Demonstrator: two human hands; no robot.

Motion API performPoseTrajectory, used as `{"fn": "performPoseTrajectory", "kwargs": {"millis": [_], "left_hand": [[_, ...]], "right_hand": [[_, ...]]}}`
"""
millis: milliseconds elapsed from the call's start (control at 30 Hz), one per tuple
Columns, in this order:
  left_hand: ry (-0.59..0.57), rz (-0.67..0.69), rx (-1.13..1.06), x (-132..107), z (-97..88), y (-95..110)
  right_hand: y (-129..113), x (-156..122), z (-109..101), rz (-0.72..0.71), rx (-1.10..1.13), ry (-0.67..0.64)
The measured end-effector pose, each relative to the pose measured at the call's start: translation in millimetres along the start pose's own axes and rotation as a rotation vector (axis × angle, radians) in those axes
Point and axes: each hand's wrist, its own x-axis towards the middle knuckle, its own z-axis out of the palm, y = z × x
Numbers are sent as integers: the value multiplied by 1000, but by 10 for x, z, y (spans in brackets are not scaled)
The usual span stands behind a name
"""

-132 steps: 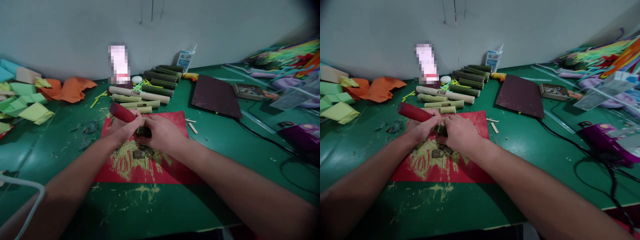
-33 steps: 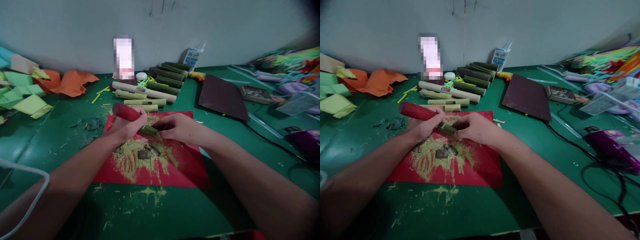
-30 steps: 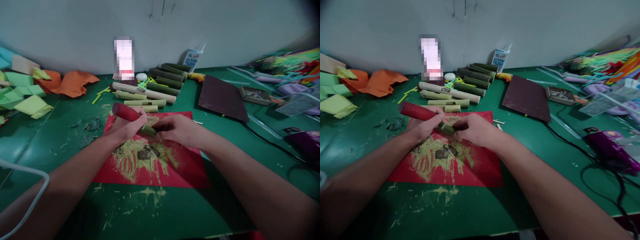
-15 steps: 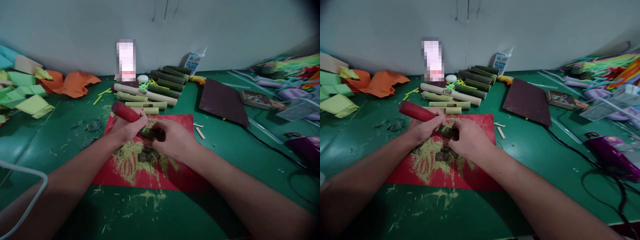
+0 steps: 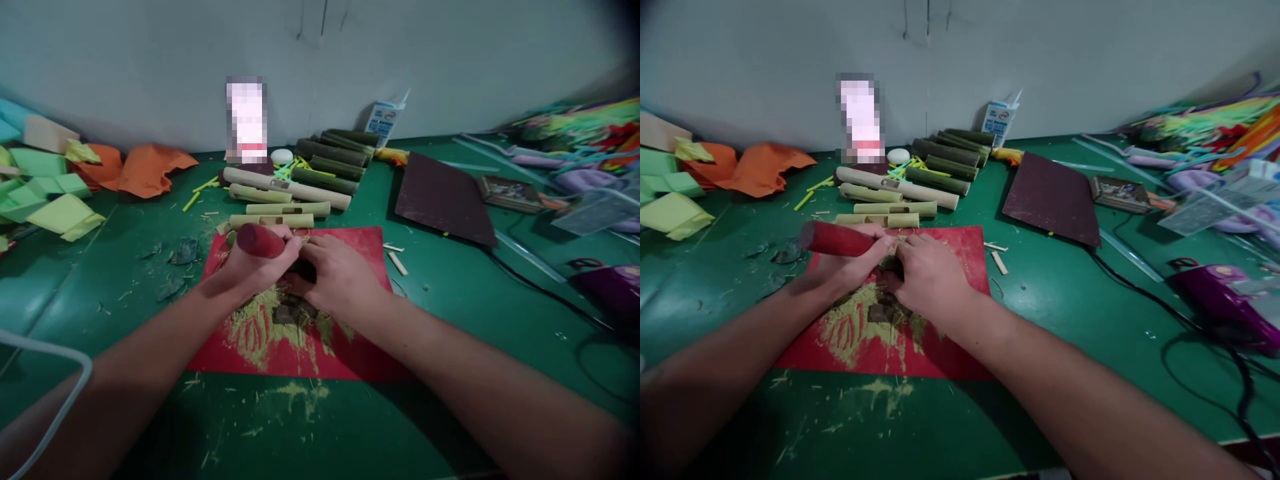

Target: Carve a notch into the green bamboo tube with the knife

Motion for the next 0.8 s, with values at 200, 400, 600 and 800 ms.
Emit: {"fn": "performPoseTrajectory", "kwargs": {"millis": [200, 400, 600, 800], "left_hand": [[2, -35, 38, 12, 18, 10], [-35, 26, -68, 29, 2, -35], [-41, -23, -115, 15, -29, -5], [64, -94, -389, 83, -80, 12]], "right_hand": [[-12, 17, 44, -32, -90, 7], [-15, 47, 19, -53, -148, -18], [7, 62, -38, -65, -153, -55], [61, 64, -72, -105, -193, -56]]}}
